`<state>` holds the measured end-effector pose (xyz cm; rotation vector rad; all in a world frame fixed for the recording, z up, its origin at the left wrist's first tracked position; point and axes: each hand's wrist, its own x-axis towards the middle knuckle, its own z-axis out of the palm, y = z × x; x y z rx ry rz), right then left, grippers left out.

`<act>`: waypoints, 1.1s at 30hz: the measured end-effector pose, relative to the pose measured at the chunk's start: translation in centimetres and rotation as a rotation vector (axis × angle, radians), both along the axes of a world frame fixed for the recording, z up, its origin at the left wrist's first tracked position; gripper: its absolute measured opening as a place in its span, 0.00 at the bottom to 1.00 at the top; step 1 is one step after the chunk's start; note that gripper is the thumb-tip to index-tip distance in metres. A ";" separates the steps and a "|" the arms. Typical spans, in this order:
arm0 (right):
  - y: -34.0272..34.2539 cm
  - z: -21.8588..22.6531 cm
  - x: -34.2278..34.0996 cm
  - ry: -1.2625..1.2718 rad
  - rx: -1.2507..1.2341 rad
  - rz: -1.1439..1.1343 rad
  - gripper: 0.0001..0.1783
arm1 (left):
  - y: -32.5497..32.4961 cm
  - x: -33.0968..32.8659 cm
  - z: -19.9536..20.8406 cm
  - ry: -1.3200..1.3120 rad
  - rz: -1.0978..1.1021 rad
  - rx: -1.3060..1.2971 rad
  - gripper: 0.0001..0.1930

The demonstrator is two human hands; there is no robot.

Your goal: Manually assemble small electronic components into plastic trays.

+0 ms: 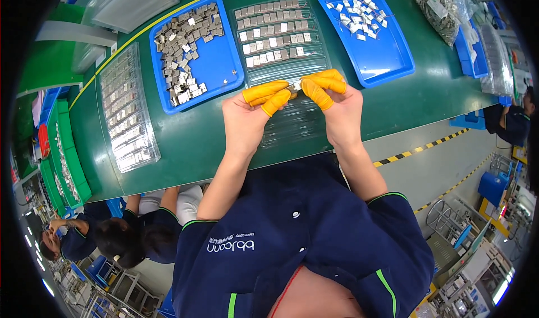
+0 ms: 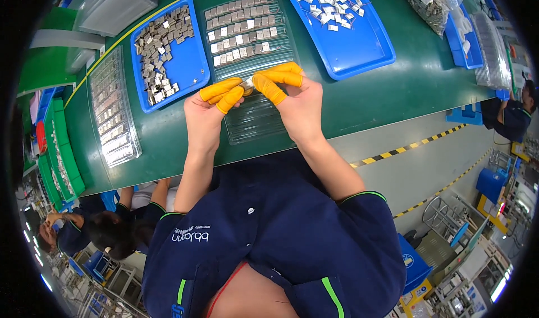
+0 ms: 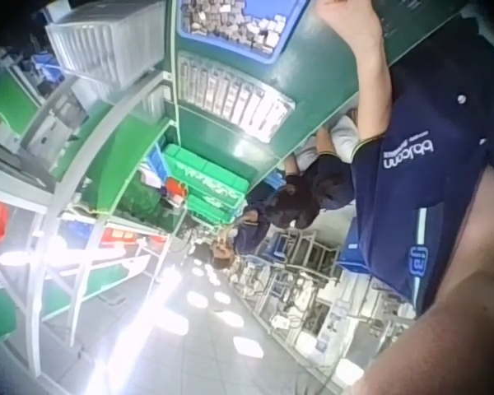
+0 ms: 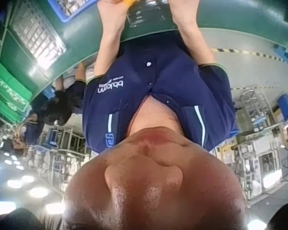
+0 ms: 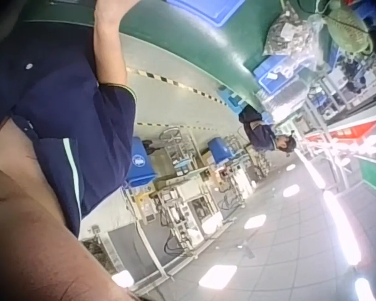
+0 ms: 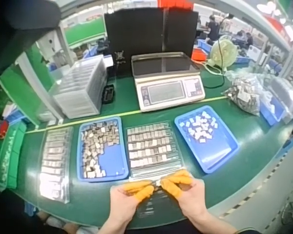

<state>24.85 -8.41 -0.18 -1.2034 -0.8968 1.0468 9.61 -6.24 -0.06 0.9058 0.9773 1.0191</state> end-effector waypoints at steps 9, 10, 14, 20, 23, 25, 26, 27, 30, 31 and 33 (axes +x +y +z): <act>0.0 1.5 2.9 0.378 -0.407 0.439 0.10 | 1.3 -1.6 1.0 0.022 -0.267 0.041 0.10; 0.0 1.7 3.0 0.385 -0.391 0.514 0.11 | 1.5 -1.9 1.6 0.032 -0.333 0.024 0.10; 0.4 0.9 3.0 0.466 -0.328 0.584 0.10 | 2.0 -1.7 2.7 0.108 -0.395 0.003 0.09; 1.3 0.6 1.0 -0.121 -0.022 0.263 0.08 | 2.9 -1.0 0.6 0.030 -0.238 0.053 0.09; 2.3 0.4 1.2 -0.356 0.133 0.151 0.08 | 4.1 -0.8 -0.1 0.051 -0.243 0.047 0.12; 3.8 0.0 2.1 -0.674 0.239 0.040 0.09 | 4.4 -0.5 -0.5 0.083 -0.249 0.040 0.14; 4.5 -0.8 2.7 -0.869 0.241 -0.054 0.09 | 4.1 -0.2 -0.6 0.519 -0.209 0.435 0.15; 4.9 -1.2 3.4 -1.015 0.316 -0.090 0.09 | 3.9 0.1 -0.7 0.953 -0.149 0.828 0.17; 5.4 -2.4 4.4 -1.221 0.438 -0.108 0.09 | 3.5 1.0 -1.6 1.144 -0.288 0.997 0.23; 5.5 -2.7 4.5 -1.260 0.438 -0.096 0.09 | 3.4 1.1 -2.0 1.207 -0.334 0.998 0.24; 5.6 -3.0 4.6 -1.301 0.435 -0.083 0.08 | 3.2 1.3 -2.4 1.195 -0.324 1.011 0.22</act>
